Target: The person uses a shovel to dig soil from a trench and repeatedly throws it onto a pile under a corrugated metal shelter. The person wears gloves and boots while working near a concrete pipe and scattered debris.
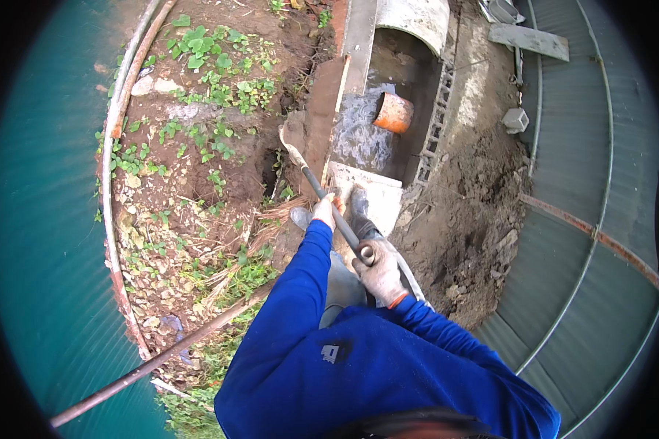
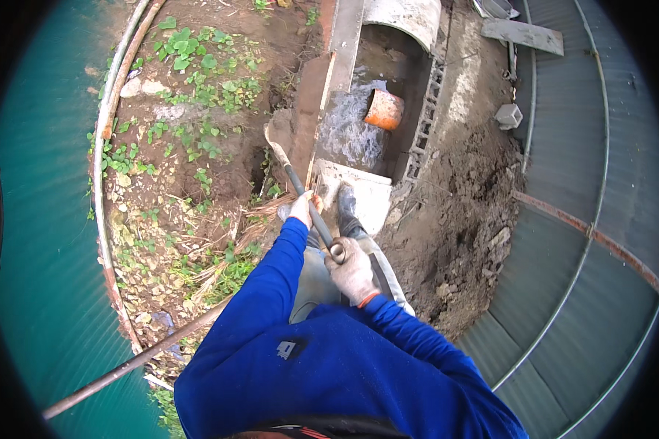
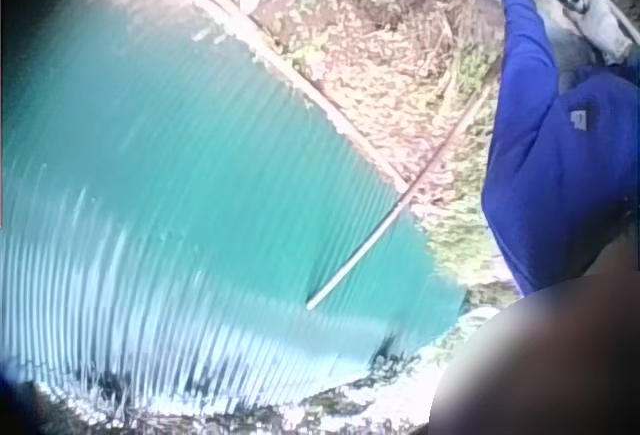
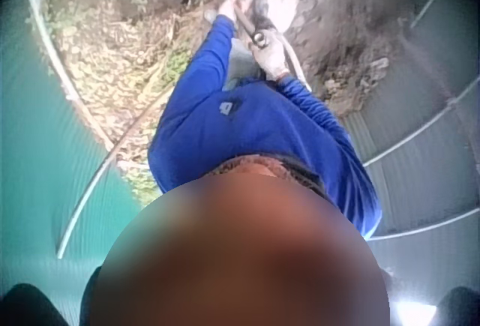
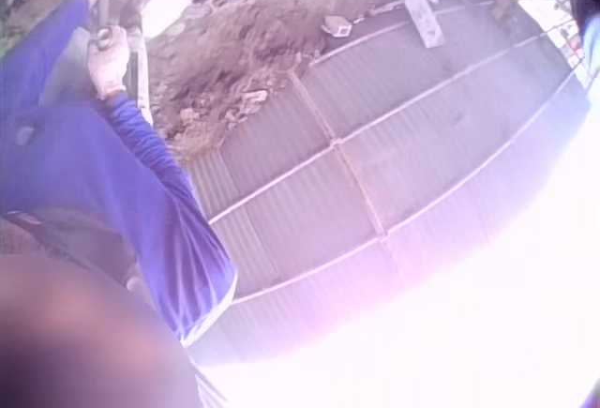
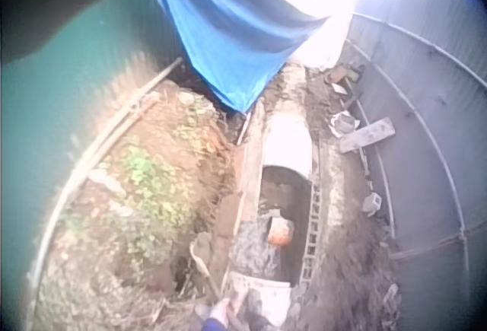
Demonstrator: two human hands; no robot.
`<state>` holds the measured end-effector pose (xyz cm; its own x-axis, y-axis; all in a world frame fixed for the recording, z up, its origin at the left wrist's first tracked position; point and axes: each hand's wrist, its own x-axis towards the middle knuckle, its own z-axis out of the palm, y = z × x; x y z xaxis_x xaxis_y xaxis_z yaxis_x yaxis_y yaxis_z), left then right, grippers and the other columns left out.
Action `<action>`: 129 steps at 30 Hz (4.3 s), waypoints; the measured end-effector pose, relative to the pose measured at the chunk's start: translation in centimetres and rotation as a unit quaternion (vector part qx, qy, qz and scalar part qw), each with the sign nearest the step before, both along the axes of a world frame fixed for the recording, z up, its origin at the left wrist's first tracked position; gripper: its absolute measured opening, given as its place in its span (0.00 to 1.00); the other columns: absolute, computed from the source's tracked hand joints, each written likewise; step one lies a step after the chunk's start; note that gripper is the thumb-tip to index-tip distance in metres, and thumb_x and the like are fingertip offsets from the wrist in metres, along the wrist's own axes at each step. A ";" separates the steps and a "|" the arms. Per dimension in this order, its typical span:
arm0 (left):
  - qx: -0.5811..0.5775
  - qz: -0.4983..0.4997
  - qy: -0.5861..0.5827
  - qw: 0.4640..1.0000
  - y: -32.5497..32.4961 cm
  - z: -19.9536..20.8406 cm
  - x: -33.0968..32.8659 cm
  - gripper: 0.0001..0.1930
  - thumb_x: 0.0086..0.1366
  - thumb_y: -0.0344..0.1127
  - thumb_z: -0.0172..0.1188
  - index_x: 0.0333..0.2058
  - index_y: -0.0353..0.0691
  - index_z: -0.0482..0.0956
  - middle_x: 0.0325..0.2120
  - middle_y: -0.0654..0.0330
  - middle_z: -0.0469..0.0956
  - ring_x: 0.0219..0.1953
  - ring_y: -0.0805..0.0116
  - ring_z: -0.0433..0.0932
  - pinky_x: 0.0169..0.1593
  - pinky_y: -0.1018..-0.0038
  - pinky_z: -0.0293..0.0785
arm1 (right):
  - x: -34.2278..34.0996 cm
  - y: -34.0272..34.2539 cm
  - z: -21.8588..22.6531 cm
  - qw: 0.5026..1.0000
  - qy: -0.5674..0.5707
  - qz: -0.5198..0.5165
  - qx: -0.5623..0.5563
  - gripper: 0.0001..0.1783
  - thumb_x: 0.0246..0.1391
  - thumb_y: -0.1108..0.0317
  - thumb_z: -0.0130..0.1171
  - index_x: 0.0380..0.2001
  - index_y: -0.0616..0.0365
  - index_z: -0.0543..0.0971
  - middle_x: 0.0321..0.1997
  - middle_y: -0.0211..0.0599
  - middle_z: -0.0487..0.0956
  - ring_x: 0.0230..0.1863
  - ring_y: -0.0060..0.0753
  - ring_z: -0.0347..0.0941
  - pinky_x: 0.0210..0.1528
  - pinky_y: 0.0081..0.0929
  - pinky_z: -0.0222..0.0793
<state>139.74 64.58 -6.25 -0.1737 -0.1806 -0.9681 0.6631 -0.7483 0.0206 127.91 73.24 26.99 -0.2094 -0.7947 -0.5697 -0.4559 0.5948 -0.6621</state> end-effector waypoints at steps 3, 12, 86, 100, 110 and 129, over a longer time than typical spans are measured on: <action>-0.028 -0.008 -0.007 1.000 -1.0 -1.0 -1.1 0.11 0.71 0.43 0.61 0.32 0.44 0.75 0.20 0.65 0.72 0.17 0.69 0.70 0.22 0.70 0.73 | -0.4 1.8 -2.9 0.993 -0.048 -0.104 -0.029 0.13 0.51 0.76 0.68 0.42 0.57 0.81 0.40 0.35 0.84 0.42 0.27 0.80 0.50 0.24 0.74; 0.001 0.062 -0.057 0.996 2.6 6.4 -15.2 0.14 0.69 0.38 0.61 0.25 0.50 0.67 0.15 0.70 0.65 0.14 0.73 0.64 0.20 0.72 0.65 | -17.2 7.2 -1.6 0.962 -0.026 -0.249 -0.109 0.08 0.56 0.74 0.68 0.40 0.62 0.84 0.37 0.39 0.87 0.39 0.30 0.83 0.47 0.29 0.79; -0.150 0.302 0.261 0.905 9.0 15.8 5.9 0.06 0.71 0.34 0.59 0.34 0.43 0.74 0.21 0.64 0.76 0.21 0.70 0.77 0.26 0.74 0.78 | 10.2 0.8 12.1 0.514 0.220 0.762 -0.327 0.06 0.39 0.68 0.63 0.21 0.59 0.83 0.22 0.38 0.78 0.34 0.41 0.78 0.39 0.34 0.77; 0.000 0.200 0.271 0.942 14.6 14.1 4.9 0.12 0.68 0.41 0.57 0.26 0.47 0.70 0.18 0.65 0.71 0.18 0.70 0.70 0.21 0.76 0.72 | 5.9 6.0 26.7 0.673 0.161 0.656 -0.302 0.05 0.41 0.61 0.62 0.22 0.46 0.78 0.26 0.27 0.75 0.39 0.34 0.78 0.53 0.36 0.76; -0.215 -0.125 0.035 0.968 20.1 17.5 5.6 0.22 0.69 0.49 0.51 0.16 0.46 0.71 0.16 0.56 0.76 0.21 0.56 0.75 0.31 0.58 0.75 | -1.8 17.5 25.5 0.746 0.125 0.487 -0.437 0.09 0.49 0.58 0.61 0.29 0.46 0.72 0.33 0.28 0.72 0.40 0.34 0.74 0.45 0.34 0.72; -0.274 -0.696 0.144 0.648 29.7 17.8 -11.3 0.22 0.71 0.49 0.52 0.18 0.44 0.71 0.14 0.55 0.73 0.19 0.55 0.74 0.30 0.58 0.76 | -9.6 43.9 25.9 0.959 0.185 -0.096 -0.194 0.09 0.57 0.62 0.58 0.35 0.55 0.79 0.27 0.44 0.80 0.25 0.50 0.81 0.28 0.47 0.77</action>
<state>128.47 94.27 11.58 -0.6968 0.0410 -0.7161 -0.6105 -0.5579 0.5622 118.35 117.12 52.91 -0.5034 -0.8585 -0.0973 -0.6097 0.4328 -0.6640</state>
